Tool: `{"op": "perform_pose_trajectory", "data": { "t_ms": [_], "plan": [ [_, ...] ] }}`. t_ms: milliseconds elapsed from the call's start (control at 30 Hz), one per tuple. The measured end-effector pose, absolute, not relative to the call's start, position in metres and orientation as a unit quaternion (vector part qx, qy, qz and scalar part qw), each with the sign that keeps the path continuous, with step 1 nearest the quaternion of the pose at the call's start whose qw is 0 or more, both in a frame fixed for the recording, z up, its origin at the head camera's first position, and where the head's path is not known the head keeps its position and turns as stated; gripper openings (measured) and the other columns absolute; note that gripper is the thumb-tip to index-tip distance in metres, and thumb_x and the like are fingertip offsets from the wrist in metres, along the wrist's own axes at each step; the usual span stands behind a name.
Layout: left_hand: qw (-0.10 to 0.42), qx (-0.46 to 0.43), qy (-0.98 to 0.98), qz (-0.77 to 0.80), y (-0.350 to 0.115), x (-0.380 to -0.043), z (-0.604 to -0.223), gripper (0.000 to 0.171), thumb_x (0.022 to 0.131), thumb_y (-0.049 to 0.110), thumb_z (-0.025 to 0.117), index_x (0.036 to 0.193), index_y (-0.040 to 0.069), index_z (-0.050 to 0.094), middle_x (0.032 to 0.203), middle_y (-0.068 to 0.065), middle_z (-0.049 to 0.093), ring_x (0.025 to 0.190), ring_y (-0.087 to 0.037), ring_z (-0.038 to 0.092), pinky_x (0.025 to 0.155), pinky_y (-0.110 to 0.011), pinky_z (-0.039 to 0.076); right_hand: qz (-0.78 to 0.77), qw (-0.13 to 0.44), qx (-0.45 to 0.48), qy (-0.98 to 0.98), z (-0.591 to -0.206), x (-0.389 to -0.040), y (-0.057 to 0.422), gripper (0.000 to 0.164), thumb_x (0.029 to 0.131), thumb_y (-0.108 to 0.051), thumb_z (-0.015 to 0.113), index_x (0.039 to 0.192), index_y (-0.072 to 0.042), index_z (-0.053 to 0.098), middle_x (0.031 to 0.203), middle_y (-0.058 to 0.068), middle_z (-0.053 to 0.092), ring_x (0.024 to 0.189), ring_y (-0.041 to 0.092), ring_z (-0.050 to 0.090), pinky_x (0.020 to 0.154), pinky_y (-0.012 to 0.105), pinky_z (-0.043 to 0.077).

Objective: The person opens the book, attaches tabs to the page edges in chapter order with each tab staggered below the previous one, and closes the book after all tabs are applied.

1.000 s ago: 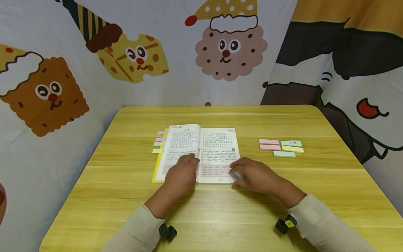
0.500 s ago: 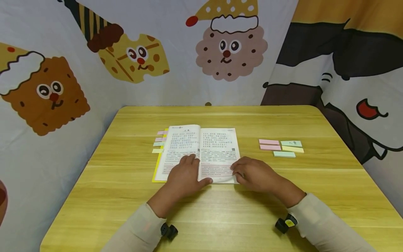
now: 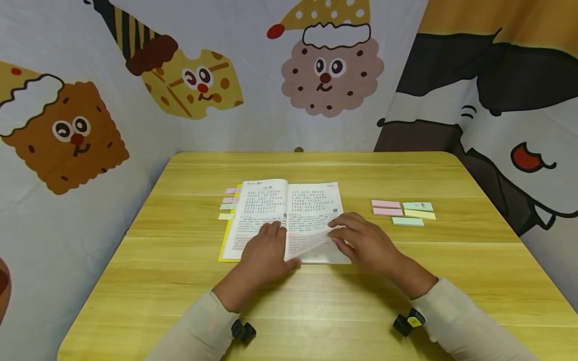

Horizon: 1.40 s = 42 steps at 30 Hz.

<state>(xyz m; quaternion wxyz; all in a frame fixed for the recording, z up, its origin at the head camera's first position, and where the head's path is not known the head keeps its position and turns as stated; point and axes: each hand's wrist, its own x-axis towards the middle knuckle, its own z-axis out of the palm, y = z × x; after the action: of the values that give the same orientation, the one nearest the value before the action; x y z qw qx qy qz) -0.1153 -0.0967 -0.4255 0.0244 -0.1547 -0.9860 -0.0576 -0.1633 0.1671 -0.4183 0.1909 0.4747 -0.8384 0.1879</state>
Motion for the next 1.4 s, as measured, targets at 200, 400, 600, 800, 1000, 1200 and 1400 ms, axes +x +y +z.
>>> {"op": "perform_pose_trajectory", "data": {
  "t_ms": [200,400,600,800,1000,1200,1400],
  "plan": [
    [0.029,-0.14,-0.988,-0.065,-0.097,-0.115,-0.425,0.063,0.084,0.051,0.06,0.121,0.0,0.053,0.131,-0.015,0.048,0.12,-0.03,0.044,0.081,-0.043,0.048,0.183,0.202,0.444,-0.853,-0.412,-0.158,0.167,0.037,0.087,-0.026,0.066,0.122,-0.016,0.061,0.132,0.0,0.048,0.121,0.018,0.045,0.079,0.034,0.049],
    [0.055,-0.075,-0.984,-0.155,-0.096,-0.12,-0.424,0.053,0.09,0.048,0.053,0.111,-0.001,0.059,0.103,-0.009,0.061,0.09,-0.021,0.058,0.059,-0.037,0.049,0.198,0.193,0.428,-0.861,-0.41,-0.156,0.168,0.054,0.086,-0.032,0.066,0.134,-0.015,0.049,0.133,0.002,0.047,0.119,0.018,0.047,0.082,0.037,0.048],
    [0.098,-0.031,-0.971,-0.216,-0.098,-0.122,-0.422,0.068,0.089,0.041,0.06,0.136,-0.001,0.035,0.105,-0.016,0.061,0.088,-0.026,0.062,0.064,-0.041,0.05,0.167,0.109,0.435,-0.878,-0.42,-0.157,0.169,0.047,0.085,-0.043,0.065,0.123,-0.017,0.058,0.124,-0.003,0.053,0.117,0.013,0.048,0.088,0.035,0.046],
    [0.171,-0.031,-0.964,-0.201,-0.102,-0.123,-0.422,0.099,0.078,0.017,0.073,0.151,0.01,0.006,0.134,-0.022,0.04,0.118,-0.035,0.045,0.071,-0.044,0.051,0.141,0.033,0.413,-0.899,-0.427,-0.156,0.171,0.05,0.082,-0.05,0.066,0.121,-0.02,0.06,0.126,-0.004,0.053,0.118,0.012,0.046,0.092,0.033,0.043],
    [0.216,-0.054,-0.969,-0.109,-0.105,-0.124,-0.42,0.091,0.071,0.011,0.073,0.149,0.015,0.025,0.147,-0.027,0.018,0.138,-0.044,0.005,0.104,-0.051,0.025,0.128,-0.006,0.406,-0.905,-0.429,-0.155,0.172,0.049,0.078,-0.05,0.07,0.117,-0.02,0.063,0.126,-0.003,0.054,0.117,0.014,0.046,0.092,0.033,0.042],
    [0.185,-0.107,-0.976,-0.049,-0.104,-0.123,-0.417,0.052,0.078,0.007,0.067,0.128,0.017,0.056,0.148,-0.018,0.029,0.14,-0.038,0.003,0.108,-0.054,0.004,0.124,-0.02,0.405,-0.906,-0.429,-0.154,0.172,0.048,0.077,-0.048,0.072,0.114,-0.018,0.065,0.125,-0.002,0.054,0.117,0.015,0.046,0.092,0.034,0.042],
    [0.117,-0.191,-0.972,-0.076,-0.101,-0.12,-0.42,0.031,0.09,0.002,0.056,0.118,0.013,0.062,0.134,-0.005,0.051,0.134,-0.028,0.032,0.109,-0.042,0.021,0.117,-0.015,0.412,-0.904,-0.43,-0.155,0.172,0.042,0.079,-0.046,0.072,0.11,-0.019,0.067,0.125,-0.002,0.055,0.117,0.015,0.047,0.092,0.034,0.042]
  ]
}}
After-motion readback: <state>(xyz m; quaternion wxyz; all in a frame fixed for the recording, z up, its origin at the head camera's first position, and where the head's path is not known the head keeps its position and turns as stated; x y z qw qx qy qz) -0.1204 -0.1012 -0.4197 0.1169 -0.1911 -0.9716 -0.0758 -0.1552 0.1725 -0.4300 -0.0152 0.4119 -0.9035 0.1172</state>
